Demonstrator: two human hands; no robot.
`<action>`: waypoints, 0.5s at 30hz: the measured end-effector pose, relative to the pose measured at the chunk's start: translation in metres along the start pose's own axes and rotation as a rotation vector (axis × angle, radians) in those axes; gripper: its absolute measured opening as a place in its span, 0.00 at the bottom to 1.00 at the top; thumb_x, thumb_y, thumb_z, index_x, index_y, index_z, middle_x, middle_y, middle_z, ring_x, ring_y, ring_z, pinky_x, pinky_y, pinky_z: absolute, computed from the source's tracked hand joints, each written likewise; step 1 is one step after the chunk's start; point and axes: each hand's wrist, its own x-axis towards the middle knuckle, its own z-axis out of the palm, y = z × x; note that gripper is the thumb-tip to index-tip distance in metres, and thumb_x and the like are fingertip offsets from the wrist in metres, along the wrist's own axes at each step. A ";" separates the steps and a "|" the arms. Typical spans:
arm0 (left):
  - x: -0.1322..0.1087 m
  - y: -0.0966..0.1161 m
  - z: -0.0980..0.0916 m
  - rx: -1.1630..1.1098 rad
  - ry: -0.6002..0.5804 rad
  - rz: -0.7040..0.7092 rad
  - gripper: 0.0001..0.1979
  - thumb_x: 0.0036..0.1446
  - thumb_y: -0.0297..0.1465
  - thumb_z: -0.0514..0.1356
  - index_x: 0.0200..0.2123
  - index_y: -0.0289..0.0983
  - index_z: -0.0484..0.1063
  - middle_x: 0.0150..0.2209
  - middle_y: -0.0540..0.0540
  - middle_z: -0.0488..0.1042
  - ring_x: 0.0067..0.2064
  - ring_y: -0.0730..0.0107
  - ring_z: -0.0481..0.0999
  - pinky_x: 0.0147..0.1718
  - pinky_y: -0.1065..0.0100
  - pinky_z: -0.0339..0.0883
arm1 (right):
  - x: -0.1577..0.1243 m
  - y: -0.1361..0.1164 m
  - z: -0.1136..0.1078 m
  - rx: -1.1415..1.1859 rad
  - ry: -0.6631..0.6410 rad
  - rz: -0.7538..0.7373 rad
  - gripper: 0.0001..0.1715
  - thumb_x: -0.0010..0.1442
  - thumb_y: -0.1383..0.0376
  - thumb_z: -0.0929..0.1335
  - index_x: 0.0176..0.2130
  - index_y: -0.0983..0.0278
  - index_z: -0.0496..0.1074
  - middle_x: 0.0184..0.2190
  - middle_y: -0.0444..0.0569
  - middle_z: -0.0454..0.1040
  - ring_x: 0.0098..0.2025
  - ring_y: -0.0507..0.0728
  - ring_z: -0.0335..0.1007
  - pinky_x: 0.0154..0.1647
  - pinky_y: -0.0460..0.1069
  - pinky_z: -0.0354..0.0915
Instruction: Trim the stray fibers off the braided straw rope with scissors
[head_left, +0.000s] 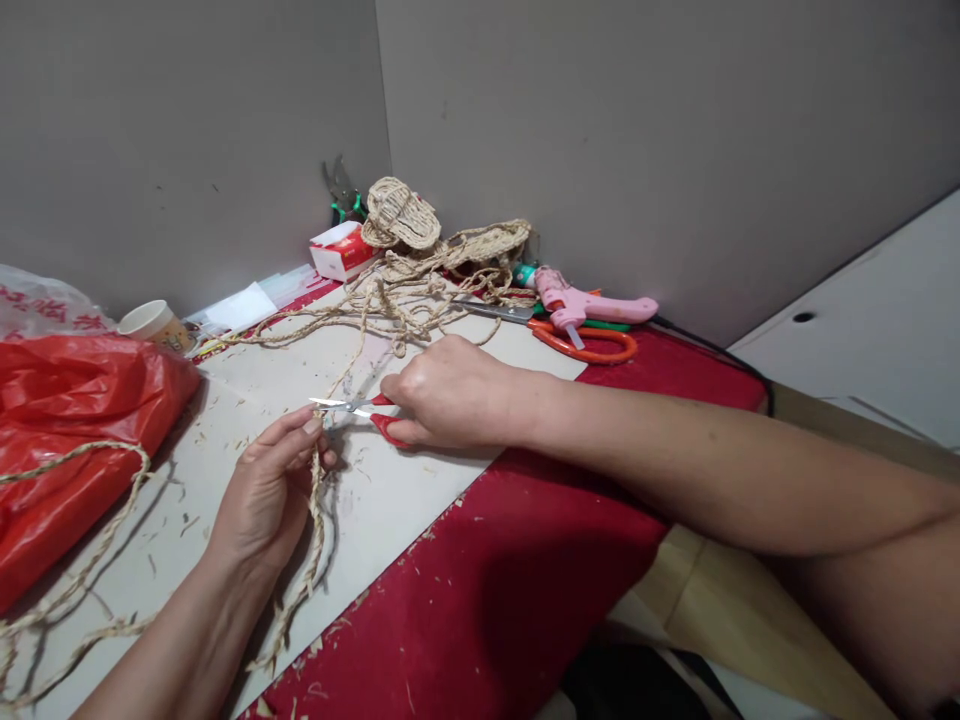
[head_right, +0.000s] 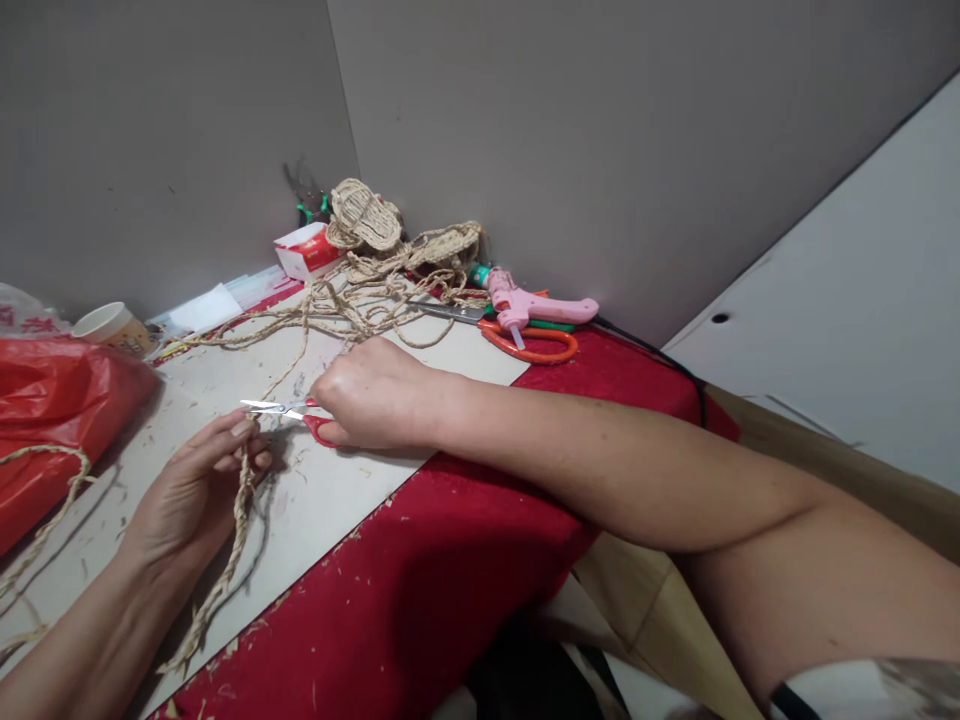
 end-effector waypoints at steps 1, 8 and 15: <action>0.000 0.000 0.000 -0.003 0.003 0.000 0.14 0.36 0.26 0.73 0.31 0.31 0.79 0.24 0.50 0.70 0.25 0.77 0.65 0.26 0.74 0.67 | 0.000 0.000 -0.001 -0.001 -0.004 -0.005 0.19 0.60 0.54 0.64 0.36 0.63 0.78 0.24 0.52 0.76 0.27 0.56 0.67 0.27 0.50 0.44; -0.001 0.001 -0.001 0.023 -0.036 -0.004 0.14 0.39 0.28 0.73 0.33 0.31 0.80 0.26 0.49 0.71 0.25 0.78 0.66 0.25 0.76 0.65 | 0.003 0.007 -0.009 0.013 -0.033 0.018 0.17 0.61 0.57 0.64 0.34 0.64 0.77 0.26 0.51 0.77 0.25 0.53 0.63 0.27 0.50 0.42; 0.000 -0.002 -0.002 0.041 -0.018 0.038 0.13 0.38 0.28 0.73 0.31 0.32 0.80 0.24 0.50 0.70 0.25 0.78 0.65 0.25 0.75 0.65 | -0.001 0.007 -0.009 0.032 -0.013 -0.026 0.22 0.57 0.51 0.64 0.33 0.64 0.77 0.26 0.53 0.78 0.26 0.55 0.66 0.28 0.50 0.45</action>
